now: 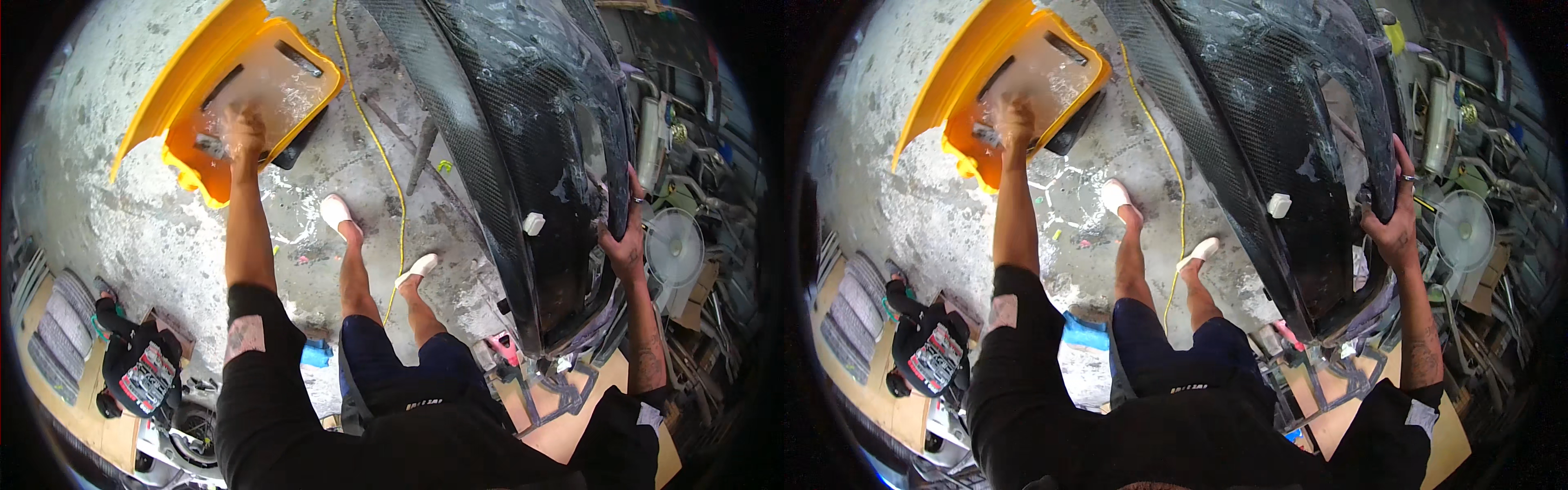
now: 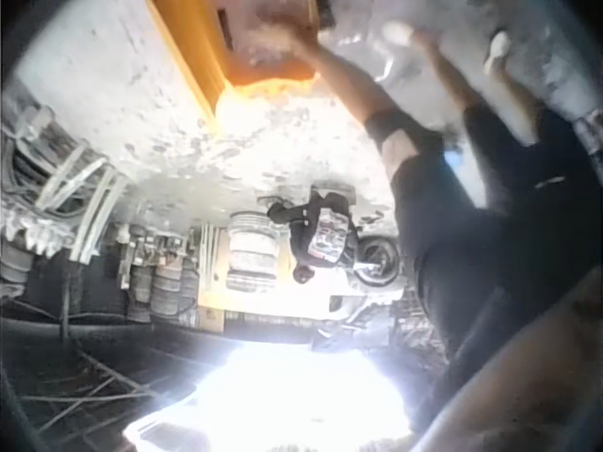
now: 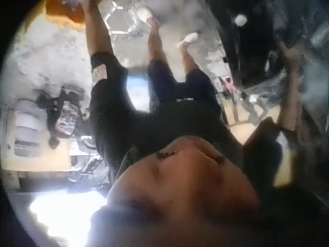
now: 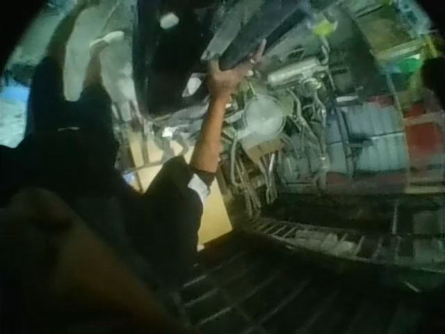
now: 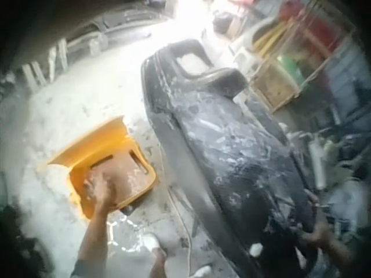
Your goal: The person sands a large black carbon-fiber car part using a sanding block, repeatedly dipping the block into a yellow bucket of water. The person wipes the surface with the block and occasionally inspects the part by hand.
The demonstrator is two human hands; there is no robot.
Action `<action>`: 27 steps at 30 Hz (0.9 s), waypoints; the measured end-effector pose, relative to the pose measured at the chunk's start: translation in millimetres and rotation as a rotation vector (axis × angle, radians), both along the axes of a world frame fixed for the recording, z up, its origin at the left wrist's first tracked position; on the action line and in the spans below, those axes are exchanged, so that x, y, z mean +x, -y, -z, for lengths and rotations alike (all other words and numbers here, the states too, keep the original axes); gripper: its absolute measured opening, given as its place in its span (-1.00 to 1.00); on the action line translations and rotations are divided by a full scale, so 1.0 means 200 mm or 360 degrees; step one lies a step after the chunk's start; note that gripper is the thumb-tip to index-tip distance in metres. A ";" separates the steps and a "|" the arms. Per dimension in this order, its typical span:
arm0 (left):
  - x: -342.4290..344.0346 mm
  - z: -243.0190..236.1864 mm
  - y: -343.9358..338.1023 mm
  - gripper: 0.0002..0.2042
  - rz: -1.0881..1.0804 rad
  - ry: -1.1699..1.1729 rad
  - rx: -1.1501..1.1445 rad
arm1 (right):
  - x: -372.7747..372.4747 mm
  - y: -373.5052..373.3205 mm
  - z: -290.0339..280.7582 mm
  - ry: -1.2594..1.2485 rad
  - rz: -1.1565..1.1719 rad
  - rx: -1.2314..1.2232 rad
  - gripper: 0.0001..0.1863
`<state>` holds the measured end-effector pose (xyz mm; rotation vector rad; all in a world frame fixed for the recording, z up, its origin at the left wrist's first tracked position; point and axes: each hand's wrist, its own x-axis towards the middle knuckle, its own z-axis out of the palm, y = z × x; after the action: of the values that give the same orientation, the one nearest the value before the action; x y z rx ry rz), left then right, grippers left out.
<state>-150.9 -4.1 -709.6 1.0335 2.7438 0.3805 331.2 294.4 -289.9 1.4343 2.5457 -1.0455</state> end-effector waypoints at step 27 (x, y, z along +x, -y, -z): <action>1.91 -1.82 -0.17 -0.57 0.0421 -0.0185 0.1882 | 0.63 0.09 -0.06 -0.0410 -0.0567 0.0477 -0.13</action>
<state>230.6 30.6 -344.9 1.5995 2.2622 2.0508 456.5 276.5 -278.7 0.8755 3.0961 -0.8671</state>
